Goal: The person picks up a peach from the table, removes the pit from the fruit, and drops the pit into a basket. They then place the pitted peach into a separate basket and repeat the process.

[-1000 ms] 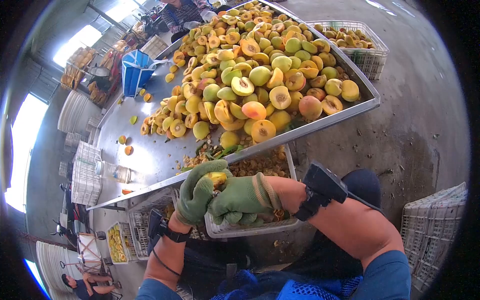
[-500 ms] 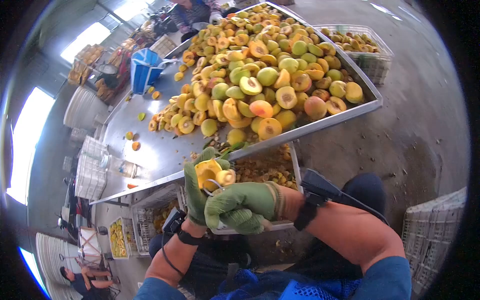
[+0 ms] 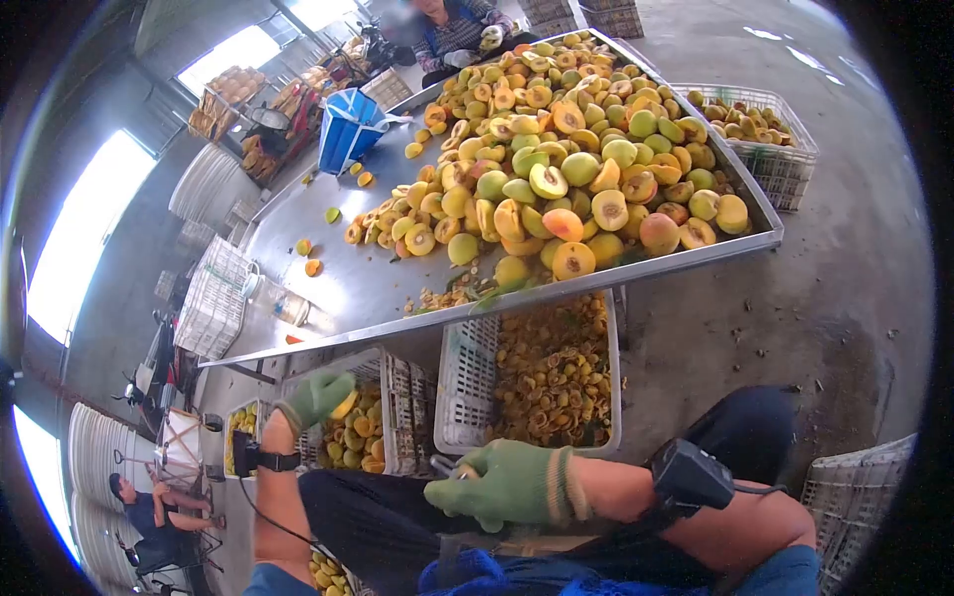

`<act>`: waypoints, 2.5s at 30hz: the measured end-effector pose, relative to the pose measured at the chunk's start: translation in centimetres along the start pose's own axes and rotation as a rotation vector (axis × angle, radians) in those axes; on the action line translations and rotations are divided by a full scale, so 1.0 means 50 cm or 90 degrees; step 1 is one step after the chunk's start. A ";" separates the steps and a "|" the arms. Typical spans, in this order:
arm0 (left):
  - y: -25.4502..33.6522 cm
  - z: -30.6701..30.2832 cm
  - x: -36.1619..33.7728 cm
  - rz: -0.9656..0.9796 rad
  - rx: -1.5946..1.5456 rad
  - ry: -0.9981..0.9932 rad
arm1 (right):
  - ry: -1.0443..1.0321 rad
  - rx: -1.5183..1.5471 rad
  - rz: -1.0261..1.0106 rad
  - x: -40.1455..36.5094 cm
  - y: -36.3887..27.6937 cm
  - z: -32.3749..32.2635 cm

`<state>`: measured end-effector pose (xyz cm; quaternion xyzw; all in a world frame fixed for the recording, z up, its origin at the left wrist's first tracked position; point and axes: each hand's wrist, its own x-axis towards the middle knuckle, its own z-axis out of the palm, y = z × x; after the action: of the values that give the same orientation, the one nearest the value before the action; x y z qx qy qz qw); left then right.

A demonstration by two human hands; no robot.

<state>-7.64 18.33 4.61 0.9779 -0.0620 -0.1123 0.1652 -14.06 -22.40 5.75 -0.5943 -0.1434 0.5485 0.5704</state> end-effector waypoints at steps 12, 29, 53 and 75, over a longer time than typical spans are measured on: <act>0.417 0.099 0.338 0.056 0.130 0.090 | 0.288 0.004 -0.148 0.030 0.002 -0.066; 0.260 0.055 0.277 0.317 -0.537 -0.115 | 0.397 0.183 -0.307 0.091 -0.046 -0.204; 0.311 0.143 0.232 0.088 -0.744 -0.095 | 0.715 -0.214 -0.455 0.235 -0.027 -0.246; 0.354 0.203 0.232 0.132 -0.821 -0.017 | 0.570 -0.310 -0.233 0.198 -0.004 -0.202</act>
<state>-0.34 -3.24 -1.10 0.6698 -0.0783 -0.1229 0.7281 -2.20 -19.73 -1.45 -0.8501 -0.1103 0.0845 0.5079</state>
